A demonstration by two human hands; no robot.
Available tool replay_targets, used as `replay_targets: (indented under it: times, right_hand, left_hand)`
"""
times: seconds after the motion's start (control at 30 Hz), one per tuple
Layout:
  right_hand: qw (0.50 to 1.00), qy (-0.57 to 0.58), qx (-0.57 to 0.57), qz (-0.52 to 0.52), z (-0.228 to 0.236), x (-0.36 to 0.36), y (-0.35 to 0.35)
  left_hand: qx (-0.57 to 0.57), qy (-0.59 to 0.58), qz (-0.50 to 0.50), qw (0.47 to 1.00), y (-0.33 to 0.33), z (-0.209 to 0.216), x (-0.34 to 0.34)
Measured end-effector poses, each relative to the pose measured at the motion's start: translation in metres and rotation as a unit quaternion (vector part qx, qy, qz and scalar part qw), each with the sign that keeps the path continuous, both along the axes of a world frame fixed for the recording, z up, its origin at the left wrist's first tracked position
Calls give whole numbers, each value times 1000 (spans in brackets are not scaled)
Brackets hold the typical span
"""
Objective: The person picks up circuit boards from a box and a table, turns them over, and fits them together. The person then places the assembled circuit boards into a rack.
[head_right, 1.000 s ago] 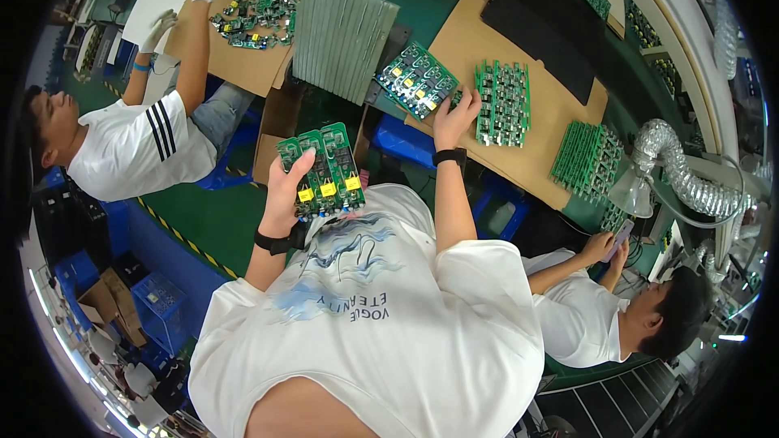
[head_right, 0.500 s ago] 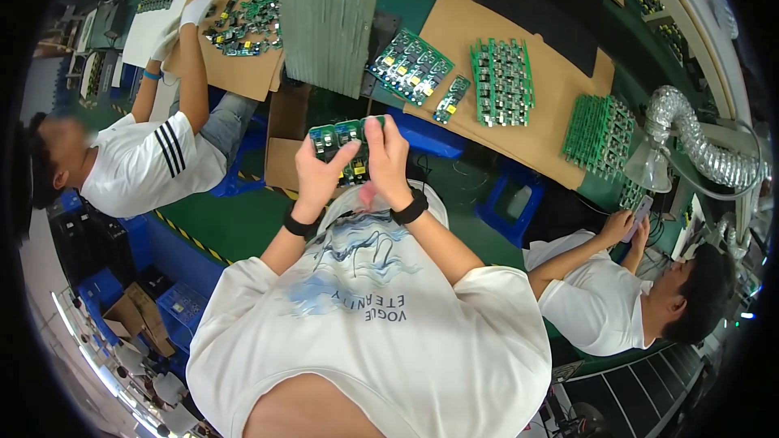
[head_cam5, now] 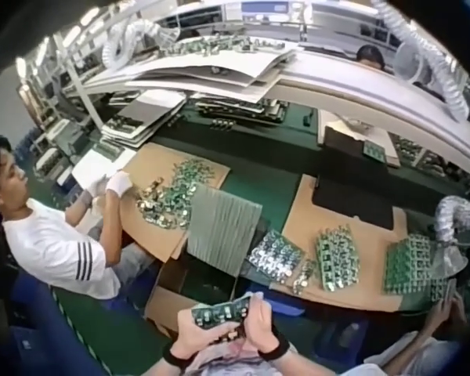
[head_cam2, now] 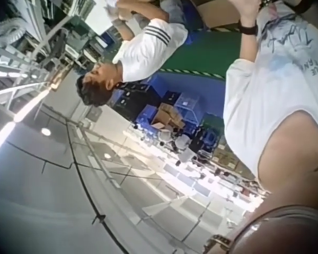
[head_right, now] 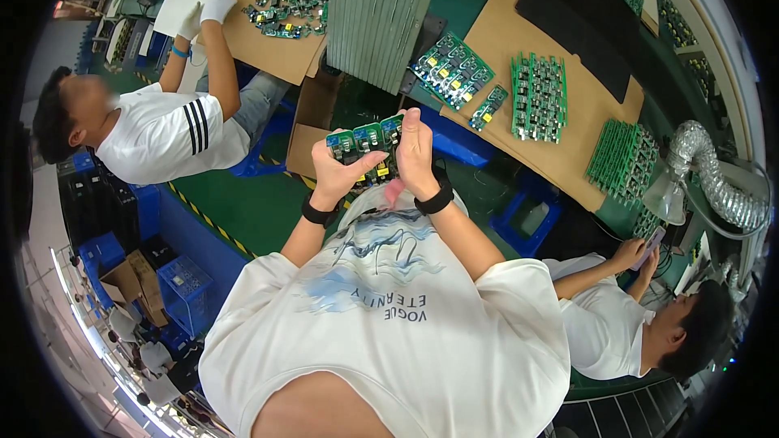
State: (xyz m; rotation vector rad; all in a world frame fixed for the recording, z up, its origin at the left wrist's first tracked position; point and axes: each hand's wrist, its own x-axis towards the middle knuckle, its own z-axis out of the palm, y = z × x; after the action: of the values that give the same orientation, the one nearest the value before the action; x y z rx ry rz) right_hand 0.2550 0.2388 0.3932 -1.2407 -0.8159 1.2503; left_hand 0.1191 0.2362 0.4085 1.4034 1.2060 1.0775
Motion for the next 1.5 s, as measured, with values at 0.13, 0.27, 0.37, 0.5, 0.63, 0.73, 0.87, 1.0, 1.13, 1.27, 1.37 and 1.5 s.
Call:
replay_targets:
  times: [0.13,0.27,0.37,0.5,0.63,0.73,0.87,1.0,1.13,1.27,1.37,1.5]
  right_hand:
    - [999,43,-2,12,0,4,3]
    - [999,52,10,13,5,8,3]
    - [997,59,25,50,-1,17,2]
    - [927,365,-62,64,-21,22,-10]
    - [943,252,-188,-107,-43,73,4]
    - [935,-299,-63,-179,-114,113,15]
    - [827,-494,-55,-263,-127,121,46]
    - [842,-466,-51,-266,-120,115,52]
    - [825,-513,-28,-236,-129,121,44]
    - [782,-544,57,-299,-97,106,31]
    - [932,-322,8,-167,-48,73,16]
    - [987,-125,-23,-99,-21,21,13]
  left_hand:
    - [38,28,-10,999,-3,4,-1]
    - [89,45,-11,995,0,6,4]
    - [75,7,-40,996,0,7,9]
    - [-19,-62,-96,993,-1,8,14]
    - [-107,-64,-64,990,-2,-1,7]
    - [-175,-114,-14,978,-1,-14,7]
    - [-191,-84,-17,978,4,-19,9]
    - [-186,-79,13,979,5,-20,18]
    - [-147,-81,38,985,5,-29,22]
    - [-214,-140,78,963,10,-33,26]
    - [-142,-45,87,985,16,-46,32]
    - [-35,51,52,997,22,-21,60]
